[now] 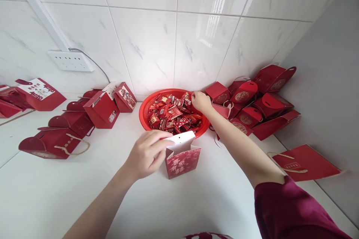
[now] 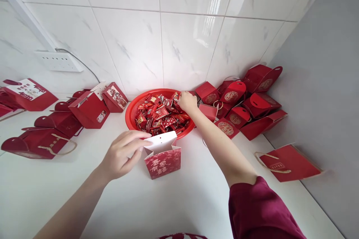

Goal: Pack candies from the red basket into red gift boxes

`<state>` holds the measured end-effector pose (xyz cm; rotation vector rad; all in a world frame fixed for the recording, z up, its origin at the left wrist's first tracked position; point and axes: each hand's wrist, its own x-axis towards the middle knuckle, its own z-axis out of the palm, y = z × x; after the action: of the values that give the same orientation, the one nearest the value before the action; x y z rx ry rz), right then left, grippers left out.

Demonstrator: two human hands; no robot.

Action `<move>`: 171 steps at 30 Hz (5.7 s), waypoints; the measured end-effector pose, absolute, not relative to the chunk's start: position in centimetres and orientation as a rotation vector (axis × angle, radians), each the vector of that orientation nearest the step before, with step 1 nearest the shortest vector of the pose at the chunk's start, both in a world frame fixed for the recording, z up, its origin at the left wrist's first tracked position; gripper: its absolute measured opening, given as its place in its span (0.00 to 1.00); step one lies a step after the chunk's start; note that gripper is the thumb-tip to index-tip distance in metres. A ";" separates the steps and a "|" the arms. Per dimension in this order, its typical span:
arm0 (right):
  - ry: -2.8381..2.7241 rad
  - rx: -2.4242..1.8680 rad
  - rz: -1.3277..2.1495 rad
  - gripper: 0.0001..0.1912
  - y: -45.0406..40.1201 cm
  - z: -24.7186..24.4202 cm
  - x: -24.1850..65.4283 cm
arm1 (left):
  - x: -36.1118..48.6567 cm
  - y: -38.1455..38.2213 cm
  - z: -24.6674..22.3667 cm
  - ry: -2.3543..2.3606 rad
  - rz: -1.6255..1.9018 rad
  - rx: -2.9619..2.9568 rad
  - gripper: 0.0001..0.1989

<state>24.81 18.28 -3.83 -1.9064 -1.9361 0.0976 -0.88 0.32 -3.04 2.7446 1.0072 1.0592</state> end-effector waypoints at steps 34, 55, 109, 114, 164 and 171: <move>-2.877 -1.191 0.000 0.11 14.6 -3.6 23.4 | -2.8 2.6 -4.5 1.988 0.112 2.163 0.46; -2.076 -1.027 1.066 0.16 11.4 -1.6 24.7 | -2.9 2.6 -4.2 1.981 0.157 2.222 0.43; -2.682 -0.690 0.831 0.33 17.0 -4.7 13.7 | -0.6 0.3 -2.1 1.074 0.165 2.071 0.36; -2.419 -0.692 0.708 0.32 17.4 -7.1 12.5 | -0.6 0.4 -2.1 1.054 0.170 2.081 0.35; -1.739 -0.787 1.318 0.20 7.1 -1.9 23.9 | -0.7 0.4 -2.3 1.086 0.217 2.153 0.34; -1.596 -0.834 1.209 0.14 3.2 -1.1 27.6 | -0.1 0.9 -2.4 1.107 0.394 1.978 0.25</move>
<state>27.60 3.23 -1.10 -0.8339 -1.5961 1.2089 -0.12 0.85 -2.38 1.9783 1.1066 0.3941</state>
